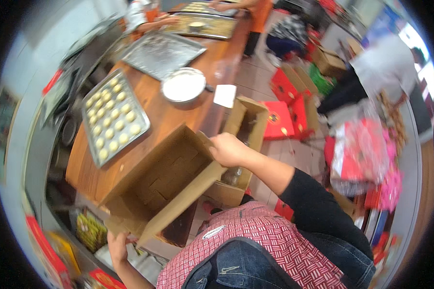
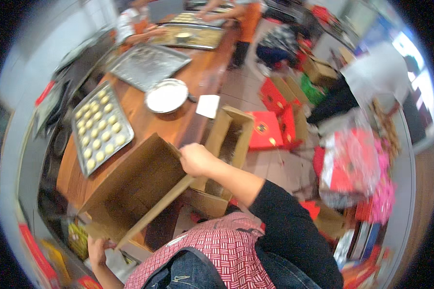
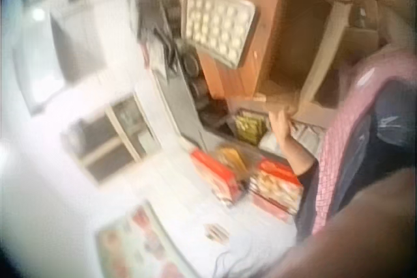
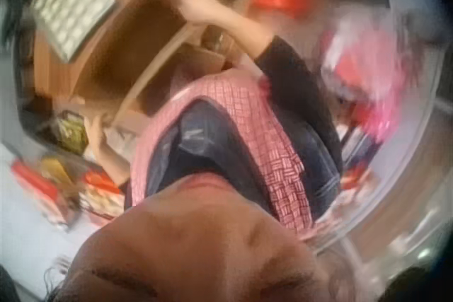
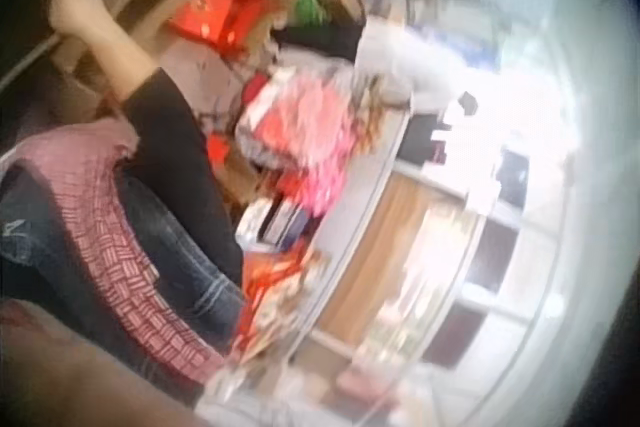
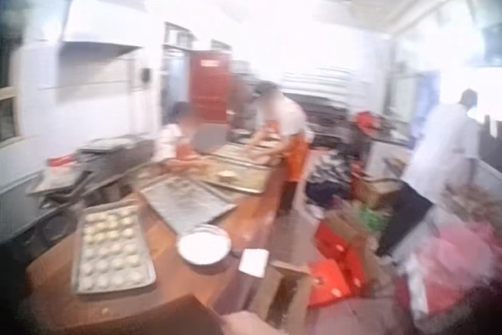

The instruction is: The person repeatedly picks up flat red cardboard boxes, folds them into rectangular containers, and places them on a table. The person also handles plastic-wrapped stacks of boxes and cardboard inserts during the process.

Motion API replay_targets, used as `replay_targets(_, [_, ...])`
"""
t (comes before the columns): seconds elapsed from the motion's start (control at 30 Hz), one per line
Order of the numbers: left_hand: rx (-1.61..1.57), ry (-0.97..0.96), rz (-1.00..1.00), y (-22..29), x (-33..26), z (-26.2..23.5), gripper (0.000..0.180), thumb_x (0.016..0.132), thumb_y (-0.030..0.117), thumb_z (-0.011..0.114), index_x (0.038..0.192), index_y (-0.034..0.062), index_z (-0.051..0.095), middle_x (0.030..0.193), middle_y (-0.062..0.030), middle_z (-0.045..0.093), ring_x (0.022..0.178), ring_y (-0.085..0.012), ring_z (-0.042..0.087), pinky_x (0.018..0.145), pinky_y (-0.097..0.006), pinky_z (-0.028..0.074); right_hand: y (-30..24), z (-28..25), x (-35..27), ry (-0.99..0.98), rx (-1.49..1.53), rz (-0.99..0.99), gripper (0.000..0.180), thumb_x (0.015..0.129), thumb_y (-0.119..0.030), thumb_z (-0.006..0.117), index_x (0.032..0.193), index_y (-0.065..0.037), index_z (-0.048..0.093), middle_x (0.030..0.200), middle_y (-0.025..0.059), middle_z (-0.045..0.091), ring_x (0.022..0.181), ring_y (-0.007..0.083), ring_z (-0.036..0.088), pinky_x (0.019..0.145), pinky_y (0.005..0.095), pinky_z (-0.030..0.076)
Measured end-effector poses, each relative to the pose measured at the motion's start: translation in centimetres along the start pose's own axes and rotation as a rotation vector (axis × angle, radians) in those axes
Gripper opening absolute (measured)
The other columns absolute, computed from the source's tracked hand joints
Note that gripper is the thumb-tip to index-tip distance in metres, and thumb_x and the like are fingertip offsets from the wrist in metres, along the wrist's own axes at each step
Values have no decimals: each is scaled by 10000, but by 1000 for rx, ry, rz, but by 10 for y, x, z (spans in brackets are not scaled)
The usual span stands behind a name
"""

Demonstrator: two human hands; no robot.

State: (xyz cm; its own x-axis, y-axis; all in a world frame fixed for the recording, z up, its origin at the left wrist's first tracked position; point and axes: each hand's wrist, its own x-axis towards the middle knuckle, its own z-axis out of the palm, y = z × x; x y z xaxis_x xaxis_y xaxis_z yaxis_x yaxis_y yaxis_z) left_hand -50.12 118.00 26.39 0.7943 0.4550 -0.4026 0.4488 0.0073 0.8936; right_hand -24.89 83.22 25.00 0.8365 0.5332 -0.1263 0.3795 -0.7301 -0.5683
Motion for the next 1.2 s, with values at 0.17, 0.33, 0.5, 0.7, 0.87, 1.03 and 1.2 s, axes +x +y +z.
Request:
replay_targets(0.17, [135, -367, 177, 54, 28, 86, 422, 804, 44, 435, 1222, -14, 407, 1069, -128, 532, 878, -204, 575, 642, -319, 550, 70, -13, -156, 375, 123, 343, 232, 787, -162, 517, 830, 63, 559, 749, 282, 566, 762, 442, 566, 689, 475, 472])
replay_targets(0.33, [96, -907, 405, 114, 29, 237, 505, 891, 31, 401, 1372, -15, 251, 1371, -144, 344, 1224, -234, 394, 940, -365, 416, 152, -12, -308, 835, 895, 722, 207, 889, -78, 464, 1030, 52, 540, 880, 152, 634, 675, 233, 642, 586, 309, 541])
replay_targets(0.5, [-76, -1208, 638, 125, 3, 385, 537, 884, 122, 468, 1364, -10, 267, 1409, -155, 308, 1283, -285, 337, 1020, -409, 306, 268, 5, -349, 1228, 1082, 773, 200, 877, -43, 466, 1050, 49, 508, 913, 160, 614, 642, 236, 633, 563, 326, 563])
replay_targets(0.7, [321, -878, 201, 44, -4, 473, 286, 867, 57, 509, 1135, -37, 537, 1074, -111, 602, 995, -190, 568, 878, -317, 449, 515, 33, -234, 1208, 1219, 892, 94, 803, 3, 549, 886, 45, 562, 788, 111, 605, 653, 257, 616, 600, 397, 560])
replay_targets(0.87, [174, -874, -322, -54, -14, 535, 522, 835, 208, 626, 1243, -34, 409, 1175, -241, 506, 1075, -356, 521, 895, -438, 455, 666, 82, -102, 1252, 1833, 1426, 291, 820, -71, 541, 1106, -53, 489, 1063, 110, 553, 861, 287, 584, 620, 455, 529])
replay_targets(1.03, [392, -710, -493, -35, -42, 627, 216, 920, 42, 452, 1081, -73, 539, 1067, -130, 598, 969, -186, 596, 872, -277, 449, 703, 80, -96, 852, 1784, 1236, 356, 864, -216, 542, 1171, -45, 483, 1078, 86, 563, 905, 245, 571, 671, 390, 511])
replay_targets(1.2, [394, -769, -265, -13, -35, 705, 196, 901, 17, 454, 1051, -54, 557, 982, -110, 627, 896, -181, 611, 828, -286, 468, 705, 13, -189, 812, 1018, 883, 263, 848, -113, 552, 1092, -19, 578, 1056, 112, 608, 954, 184, 564, 797, 316, 461])
